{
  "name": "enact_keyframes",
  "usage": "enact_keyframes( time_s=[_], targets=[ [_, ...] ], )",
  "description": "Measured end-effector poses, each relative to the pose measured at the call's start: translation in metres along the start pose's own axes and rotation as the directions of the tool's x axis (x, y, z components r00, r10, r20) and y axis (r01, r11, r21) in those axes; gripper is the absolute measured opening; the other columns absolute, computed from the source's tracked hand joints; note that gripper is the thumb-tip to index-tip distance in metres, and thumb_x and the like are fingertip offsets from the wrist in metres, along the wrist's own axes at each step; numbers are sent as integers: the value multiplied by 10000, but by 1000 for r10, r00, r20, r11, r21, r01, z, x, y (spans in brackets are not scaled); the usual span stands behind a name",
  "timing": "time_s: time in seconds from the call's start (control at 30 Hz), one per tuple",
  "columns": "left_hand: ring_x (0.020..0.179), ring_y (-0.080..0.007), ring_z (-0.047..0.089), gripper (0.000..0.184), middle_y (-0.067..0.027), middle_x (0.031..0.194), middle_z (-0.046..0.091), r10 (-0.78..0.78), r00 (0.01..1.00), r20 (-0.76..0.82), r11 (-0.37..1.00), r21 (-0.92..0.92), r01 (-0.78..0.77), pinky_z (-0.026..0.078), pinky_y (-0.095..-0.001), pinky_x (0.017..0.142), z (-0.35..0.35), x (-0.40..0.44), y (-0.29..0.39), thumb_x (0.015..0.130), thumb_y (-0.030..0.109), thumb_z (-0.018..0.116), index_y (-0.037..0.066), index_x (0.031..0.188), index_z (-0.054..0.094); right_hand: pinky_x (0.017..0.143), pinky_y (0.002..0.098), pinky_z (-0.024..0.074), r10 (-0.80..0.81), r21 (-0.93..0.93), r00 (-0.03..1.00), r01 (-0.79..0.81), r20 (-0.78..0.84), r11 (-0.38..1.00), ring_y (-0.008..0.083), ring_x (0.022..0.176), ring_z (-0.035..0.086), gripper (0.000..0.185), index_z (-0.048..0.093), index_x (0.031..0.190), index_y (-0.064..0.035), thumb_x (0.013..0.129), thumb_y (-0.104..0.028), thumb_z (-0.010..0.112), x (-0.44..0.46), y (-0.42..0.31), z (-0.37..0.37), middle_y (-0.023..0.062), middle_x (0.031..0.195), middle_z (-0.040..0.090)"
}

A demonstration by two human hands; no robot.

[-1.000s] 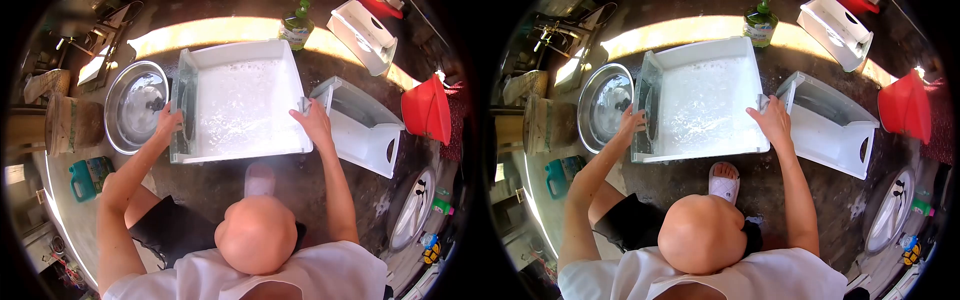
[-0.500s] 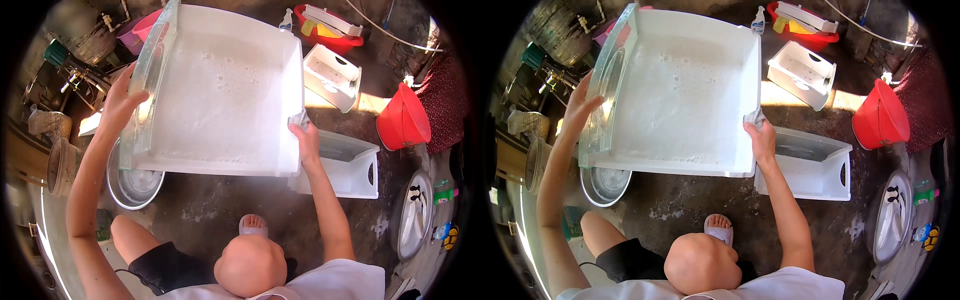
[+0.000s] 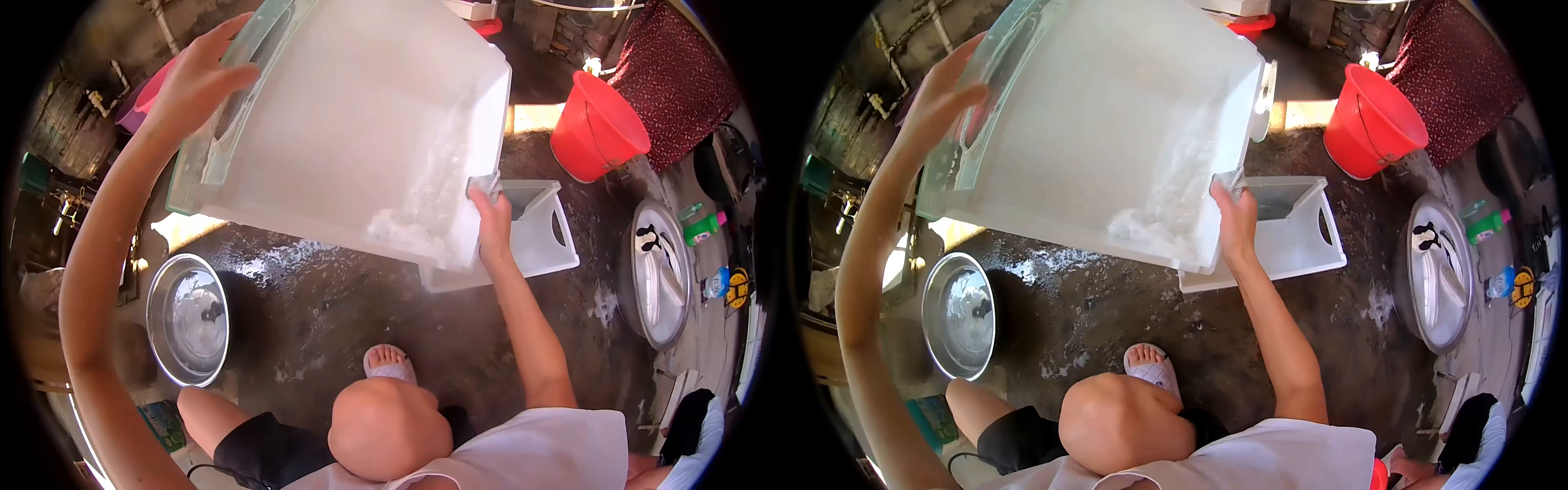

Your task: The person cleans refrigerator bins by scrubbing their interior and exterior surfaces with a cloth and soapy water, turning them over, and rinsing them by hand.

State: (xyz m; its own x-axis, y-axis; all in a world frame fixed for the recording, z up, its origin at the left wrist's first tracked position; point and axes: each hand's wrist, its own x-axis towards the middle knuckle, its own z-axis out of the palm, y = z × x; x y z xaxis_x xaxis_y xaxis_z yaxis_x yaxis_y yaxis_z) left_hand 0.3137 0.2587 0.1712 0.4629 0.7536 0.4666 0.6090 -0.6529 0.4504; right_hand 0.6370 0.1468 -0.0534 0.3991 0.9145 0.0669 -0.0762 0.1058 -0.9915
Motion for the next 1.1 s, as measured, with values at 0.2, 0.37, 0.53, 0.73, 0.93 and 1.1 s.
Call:
enact_keyframes(
  time_s=[0.2,0.37,0.53,0.73,0.93,1.1],
  targets=[
    [1137,-230,529,682,-156,1300,504,187,969,-161,966,208,-152,406,-297,947,34,11,66,702,85,578,-9,1348,382,864,287,410,-193,-126,973,178,-128,976,154,921,549,395,543,1158,27,900,-271,563,42,5,-30,71,1053,607],
    [1040,-323,593,732,-220,1236,532,466,833,-299,866,350,-359,478,-354,877,65,6,102,600,58,641,34,1305,448,731,330,518,-3,-217,985,-35,-172,975,154,909,591,477,533,1169,-15,904,-411,546,66,16,-67,56,1045,594],
    [996,-323,618,680,-217,1172,567,610,730,-308,774,428,-466,527,-358,774,96,-20,139,608,98,639,108,1274,504,708,336,565,91,9,972,-91,-215,996,175,886,611,410,540,1076,23,935,-362,512,55,37,-100,103,1005,595],
    [953,-358,622,348,-151,1127,601,630,127,-766,701,492,-515,533,-411,761,188,-8,177,789,237,580,170,1130,551,742,335,532,63,200,965,-11,-255,980,170,907,587,411,520,1115,10,932,-359,521,45,65,-123,91,1036,580],
    [1026,-348,600,352,-158,1186,578,723,102,-684,611,563,-557,512,-414,819,184,-1,176,794,193,567,160,1144,546,796,341,485,29,192,956,28,-291,981,160,950,558,426,502,1151,-3,932,-367,525,37,51,-122,69,1066,568],
    [1032,-315,594,613,-189,1186,559,887,257,-383,460,701,-545,506,-345,780,120,12,136,673,95,596,112,1276,487,841,347,446,-11,133,948,56,-318,989,152,986,534,440,487,1182,-14,931,-375,528,40,34,-106,52,1091,558]
  ],
)
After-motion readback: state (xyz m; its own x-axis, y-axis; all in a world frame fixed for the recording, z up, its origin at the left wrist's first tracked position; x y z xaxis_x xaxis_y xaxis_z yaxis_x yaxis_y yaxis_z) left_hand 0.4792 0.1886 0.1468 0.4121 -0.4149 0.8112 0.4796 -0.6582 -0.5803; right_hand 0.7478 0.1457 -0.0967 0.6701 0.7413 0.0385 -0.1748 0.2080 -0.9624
